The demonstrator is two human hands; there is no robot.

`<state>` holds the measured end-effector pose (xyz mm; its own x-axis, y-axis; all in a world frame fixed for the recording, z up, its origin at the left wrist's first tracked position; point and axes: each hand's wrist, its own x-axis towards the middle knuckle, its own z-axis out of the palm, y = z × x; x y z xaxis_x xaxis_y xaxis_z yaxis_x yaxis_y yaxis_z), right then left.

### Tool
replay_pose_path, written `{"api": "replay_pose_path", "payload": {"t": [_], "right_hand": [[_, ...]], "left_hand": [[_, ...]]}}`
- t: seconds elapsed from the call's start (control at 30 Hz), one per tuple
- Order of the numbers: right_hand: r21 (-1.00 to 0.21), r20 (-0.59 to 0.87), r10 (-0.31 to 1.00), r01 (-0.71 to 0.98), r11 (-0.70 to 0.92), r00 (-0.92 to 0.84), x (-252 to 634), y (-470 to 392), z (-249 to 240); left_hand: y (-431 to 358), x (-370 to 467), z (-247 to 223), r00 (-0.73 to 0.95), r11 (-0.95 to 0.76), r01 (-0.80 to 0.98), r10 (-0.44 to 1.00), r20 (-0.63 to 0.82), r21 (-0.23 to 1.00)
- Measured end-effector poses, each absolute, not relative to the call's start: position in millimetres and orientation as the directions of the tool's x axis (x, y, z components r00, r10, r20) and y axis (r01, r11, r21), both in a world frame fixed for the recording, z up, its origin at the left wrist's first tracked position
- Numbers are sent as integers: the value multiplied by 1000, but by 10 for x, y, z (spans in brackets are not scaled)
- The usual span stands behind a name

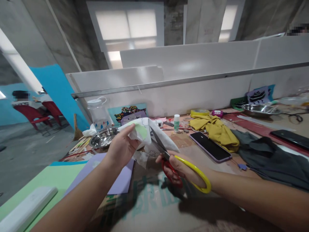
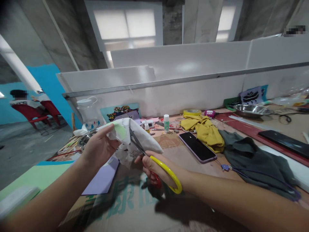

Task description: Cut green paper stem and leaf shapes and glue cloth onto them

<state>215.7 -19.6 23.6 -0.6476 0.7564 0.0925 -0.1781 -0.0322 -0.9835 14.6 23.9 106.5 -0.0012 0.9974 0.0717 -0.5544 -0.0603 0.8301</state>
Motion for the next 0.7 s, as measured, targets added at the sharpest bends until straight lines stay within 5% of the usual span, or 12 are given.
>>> {"api": "replay_pose_path", "payload": {"t": [0.7], "right_hand": [[-904,103,669,-350,-246,-736,2110,-268,143]], "left_hand": [[241,152,1042,24,-20,-682,998,50,731]]}}
